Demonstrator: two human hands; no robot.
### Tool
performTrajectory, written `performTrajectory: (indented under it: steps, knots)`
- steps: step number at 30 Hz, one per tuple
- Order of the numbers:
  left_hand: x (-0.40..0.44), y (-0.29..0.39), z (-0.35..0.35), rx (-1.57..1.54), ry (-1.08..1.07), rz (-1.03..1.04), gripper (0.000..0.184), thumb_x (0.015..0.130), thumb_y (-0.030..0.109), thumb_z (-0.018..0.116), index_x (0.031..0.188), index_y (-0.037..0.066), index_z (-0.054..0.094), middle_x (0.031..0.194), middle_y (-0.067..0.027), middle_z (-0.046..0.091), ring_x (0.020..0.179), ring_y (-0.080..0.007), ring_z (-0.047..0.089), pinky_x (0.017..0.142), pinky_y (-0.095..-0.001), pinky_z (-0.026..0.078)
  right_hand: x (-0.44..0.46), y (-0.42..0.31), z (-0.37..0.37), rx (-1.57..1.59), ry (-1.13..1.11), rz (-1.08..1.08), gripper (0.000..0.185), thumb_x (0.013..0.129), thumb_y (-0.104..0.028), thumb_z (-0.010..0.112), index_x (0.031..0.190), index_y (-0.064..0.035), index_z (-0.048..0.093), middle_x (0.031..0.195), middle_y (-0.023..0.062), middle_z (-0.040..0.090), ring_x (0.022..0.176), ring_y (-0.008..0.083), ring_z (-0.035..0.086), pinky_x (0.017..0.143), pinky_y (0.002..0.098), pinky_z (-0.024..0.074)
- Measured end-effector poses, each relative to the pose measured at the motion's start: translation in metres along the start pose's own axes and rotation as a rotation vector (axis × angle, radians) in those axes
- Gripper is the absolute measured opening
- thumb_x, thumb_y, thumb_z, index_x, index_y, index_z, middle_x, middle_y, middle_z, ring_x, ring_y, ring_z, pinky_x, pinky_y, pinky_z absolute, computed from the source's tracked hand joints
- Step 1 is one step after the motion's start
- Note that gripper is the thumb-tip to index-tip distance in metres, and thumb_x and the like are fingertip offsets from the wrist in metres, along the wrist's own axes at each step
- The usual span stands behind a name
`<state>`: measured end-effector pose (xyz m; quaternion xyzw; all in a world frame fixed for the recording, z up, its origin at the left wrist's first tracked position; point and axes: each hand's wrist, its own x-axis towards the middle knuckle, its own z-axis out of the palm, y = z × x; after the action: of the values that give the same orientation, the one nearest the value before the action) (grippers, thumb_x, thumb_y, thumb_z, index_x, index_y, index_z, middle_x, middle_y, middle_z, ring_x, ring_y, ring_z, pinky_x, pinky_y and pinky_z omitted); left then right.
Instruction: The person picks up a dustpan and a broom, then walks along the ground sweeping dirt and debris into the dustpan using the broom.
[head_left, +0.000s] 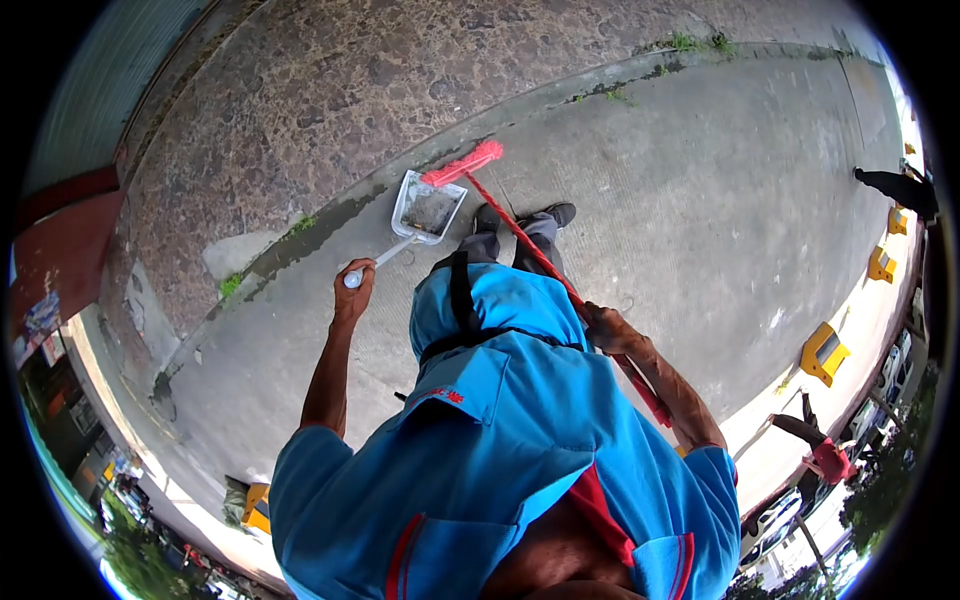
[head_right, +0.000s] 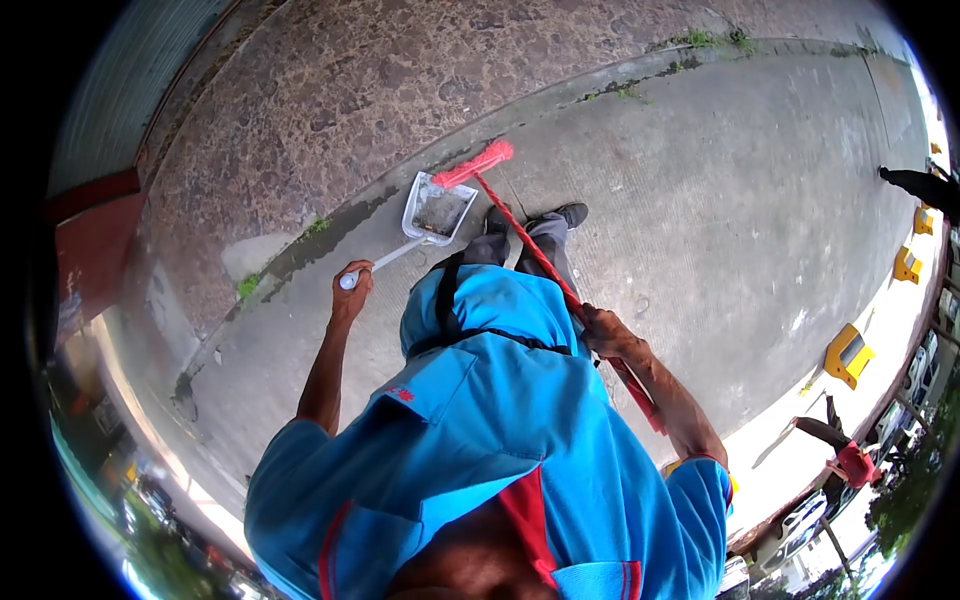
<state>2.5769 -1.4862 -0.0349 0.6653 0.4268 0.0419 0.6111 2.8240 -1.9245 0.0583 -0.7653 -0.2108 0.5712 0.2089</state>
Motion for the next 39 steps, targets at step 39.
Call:
performTrajectory:
  steps: [39]
  knots:
    - [-0.004, -0.004, -0.005, -0.179, -0.116, 0.045, 0.01, 0.084, 0.0, 0.058, 0.092, 0.001, 0.064, 0.082, 0.003, 0.057, 0.072, -0.0049, 0.048, 0.064, -0.0199, 0.039, -0.021, -0.044, -0.028, 0.43, 0.035, 0.272, 0.053, 0.084, -0.002, 0.053, 0.136, 0.0004, 0.039, 0.059, 0.0007, 0.05, 0.041, 0.0089, 0.046, 0.037, 0.0257, 0.0394]
